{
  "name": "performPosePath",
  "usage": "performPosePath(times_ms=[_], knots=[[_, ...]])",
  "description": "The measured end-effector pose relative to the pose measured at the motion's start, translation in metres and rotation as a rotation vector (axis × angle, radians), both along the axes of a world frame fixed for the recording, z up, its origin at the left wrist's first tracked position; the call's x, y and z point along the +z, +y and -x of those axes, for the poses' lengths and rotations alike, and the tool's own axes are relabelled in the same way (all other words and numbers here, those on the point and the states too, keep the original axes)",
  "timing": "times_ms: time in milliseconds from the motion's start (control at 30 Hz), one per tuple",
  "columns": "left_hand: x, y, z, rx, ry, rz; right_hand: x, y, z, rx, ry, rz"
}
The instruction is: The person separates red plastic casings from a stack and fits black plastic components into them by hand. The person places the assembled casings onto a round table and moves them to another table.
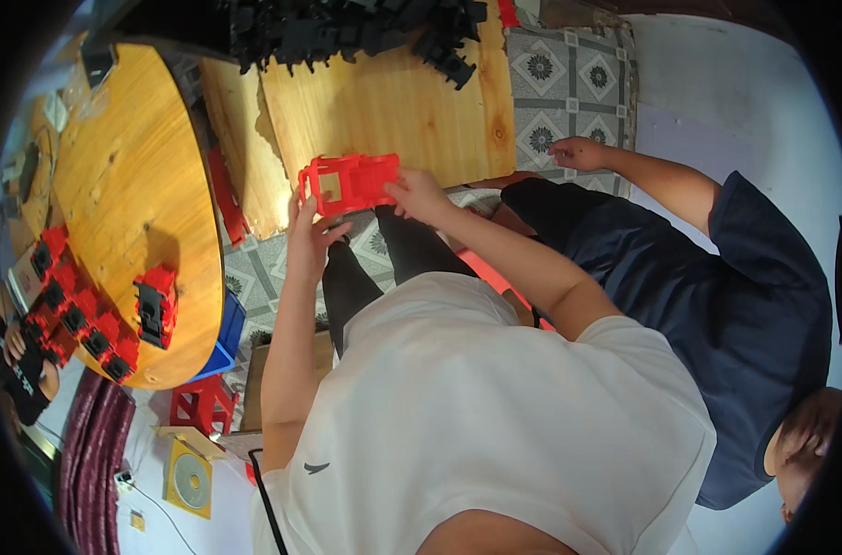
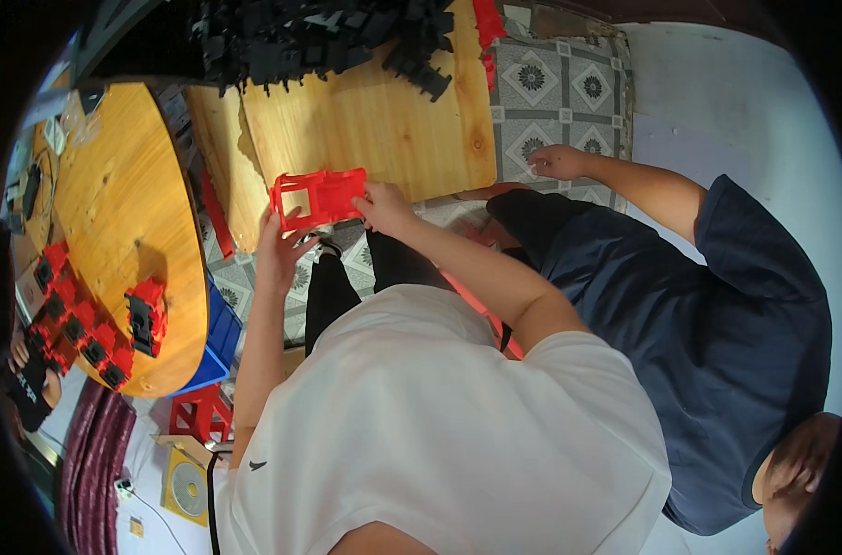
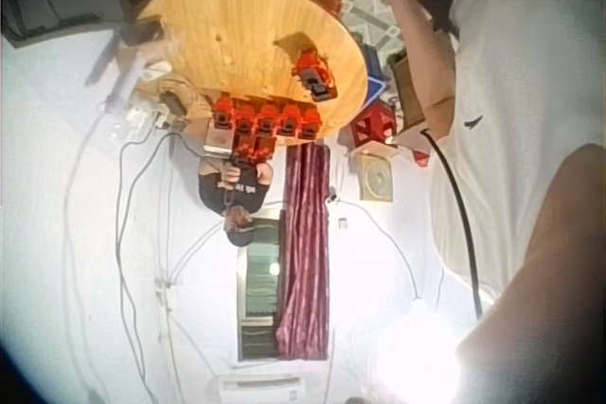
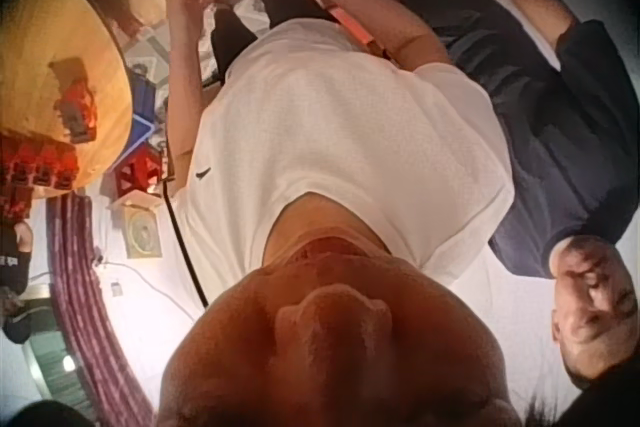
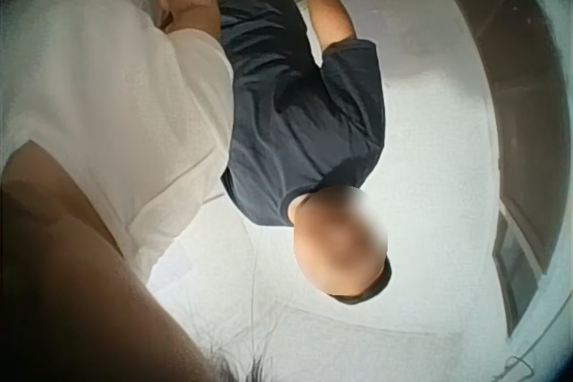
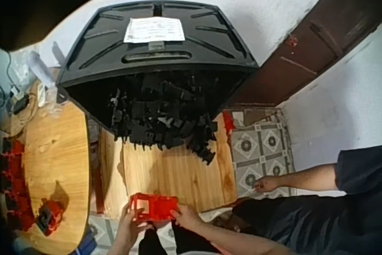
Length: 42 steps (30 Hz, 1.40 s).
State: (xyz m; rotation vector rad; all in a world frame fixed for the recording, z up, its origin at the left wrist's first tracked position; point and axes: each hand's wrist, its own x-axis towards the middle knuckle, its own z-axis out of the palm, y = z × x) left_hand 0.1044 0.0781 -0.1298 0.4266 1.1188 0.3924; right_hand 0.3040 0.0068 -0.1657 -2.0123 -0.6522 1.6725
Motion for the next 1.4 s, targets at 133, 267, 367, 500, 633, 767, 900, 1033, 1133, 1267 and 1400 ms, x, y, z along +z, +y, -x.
performPosePath(times_ms=[133,267,367,500,633,767,900,1033,1133,1267,1400], knots=[[-0.008,0.003,-0.003,-0.143,0.024,-0.05,-0.01,-0.001,-0.038,0.197,-0.139,-0.089],[-0.03,0.002,-0.024,-0.095,0.172,0.041,-0.033,0.005,-0.063,0.386,-0.011,-0.075],[-0.044,0.004,-0.03,-0.153,0.244,0.104,-0.098,0.031,-0.157,0.058,0.135,0.062],[-0.036,0.006,-0.027,-0.184,0.291,0.004,-0.107,0.057,-0.237,-0.566,-0.876,-0.132],[-0.023,0.009,-0.006,-0.198,0.401,-0.049,-0.115,0.091,-0.189,0.15,-0.802,-0.208],[-0.02,0.008,0.02,-0.045,0.149,0.127,-0.139,0.084,-0.124,0.039,-1.149,-0.227],[-0.004,-0.004,0.053,0.161,-0.152,0.119,-0.144,0.054,-0.084,0.139,-1.085,-0.174],[0.025,-0.011,0.109,0.143,-0.235,0.059,-0.145,0.027,-0.08,0.104,-0.805,-0.102],[0.046,-0.042,0.192,0.221,-0.131,-0.063,-0.069,0.049,-0.026,0.058,-0.239,-0.13],[0.066,-0.074,0.317,0.305,-0.122,-0.143,0.065,0.078,0.078,0.259,-0.119,-0.407],[0.013,-0.094,0.413,0.339,0.13,-0.28,0.169,0.108,0.223,0.808,-0.171,-0.93]])
